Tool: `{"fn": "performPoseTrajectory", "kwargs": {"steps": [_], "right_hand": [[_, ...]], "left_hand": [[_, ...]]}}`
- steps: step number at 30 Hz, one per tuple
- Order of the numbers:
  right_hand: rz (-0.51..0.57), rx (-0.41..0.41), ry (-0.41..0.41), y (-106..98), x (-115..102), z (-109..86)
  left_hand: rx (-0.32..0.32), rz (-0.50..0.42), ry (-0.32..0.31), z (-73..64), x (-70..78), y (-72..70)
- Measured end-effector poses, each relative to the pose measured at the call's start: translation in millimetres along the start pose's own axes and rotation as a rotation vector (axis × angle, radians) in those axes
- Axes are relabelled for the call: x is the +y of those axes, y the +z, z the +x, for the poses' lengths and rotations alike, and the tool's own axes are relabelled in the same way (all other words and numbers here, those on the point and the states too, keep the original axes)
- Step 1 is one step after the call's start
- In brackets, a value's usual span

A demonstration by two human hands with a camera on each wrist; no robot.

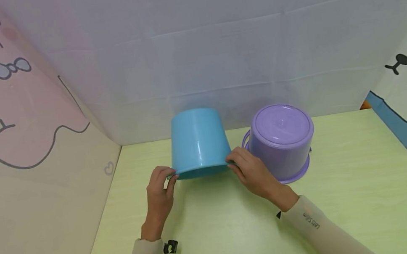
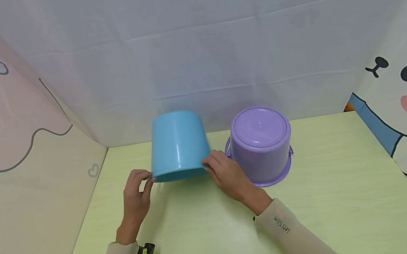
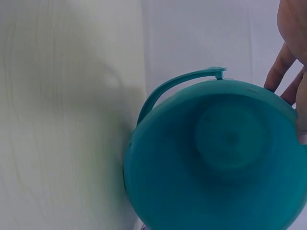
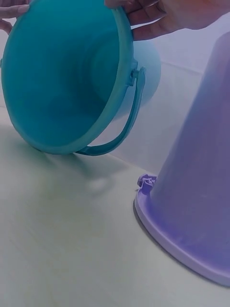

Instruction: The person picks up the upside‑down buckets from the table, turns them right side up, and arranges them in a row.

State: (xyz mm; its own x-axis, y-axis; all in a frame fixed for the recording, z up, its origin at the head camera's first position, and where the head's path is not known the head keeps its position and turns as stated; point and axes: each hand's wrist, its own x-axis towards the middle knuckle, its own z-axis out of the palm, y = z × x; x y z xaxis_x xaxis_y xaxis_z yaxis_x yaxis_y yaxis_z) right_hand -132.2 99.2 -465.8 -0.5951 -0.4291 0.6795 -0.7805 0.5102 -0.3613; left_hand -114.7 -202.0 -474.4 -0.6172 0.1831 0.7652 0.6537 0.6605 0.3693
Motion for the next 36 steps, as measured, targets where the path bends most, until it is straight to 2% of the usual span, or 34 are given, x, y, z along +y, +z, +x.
{"fn": "performPoseTrajectory", "kwargs": {"steps": [13, 24, 36], "right_hand": [[0.022, 0.000, 0.043, -2.4, -4.5, 4.4], [0.054, 0.001, 0.075, -3.0, -3.2, 6.8], [0.066, -0.006, 0.089, -1.5, -2.3, 7.2]], "left_hand": [[0.018, -0.032, -0.016, 5.8, -1.9, 0.8], [-0.004, -0.043, -0.053, 10.7, -1.0, 0.5], [0.000, -0.060, -0.080, 11.2, -1.5, 0.5]]}}
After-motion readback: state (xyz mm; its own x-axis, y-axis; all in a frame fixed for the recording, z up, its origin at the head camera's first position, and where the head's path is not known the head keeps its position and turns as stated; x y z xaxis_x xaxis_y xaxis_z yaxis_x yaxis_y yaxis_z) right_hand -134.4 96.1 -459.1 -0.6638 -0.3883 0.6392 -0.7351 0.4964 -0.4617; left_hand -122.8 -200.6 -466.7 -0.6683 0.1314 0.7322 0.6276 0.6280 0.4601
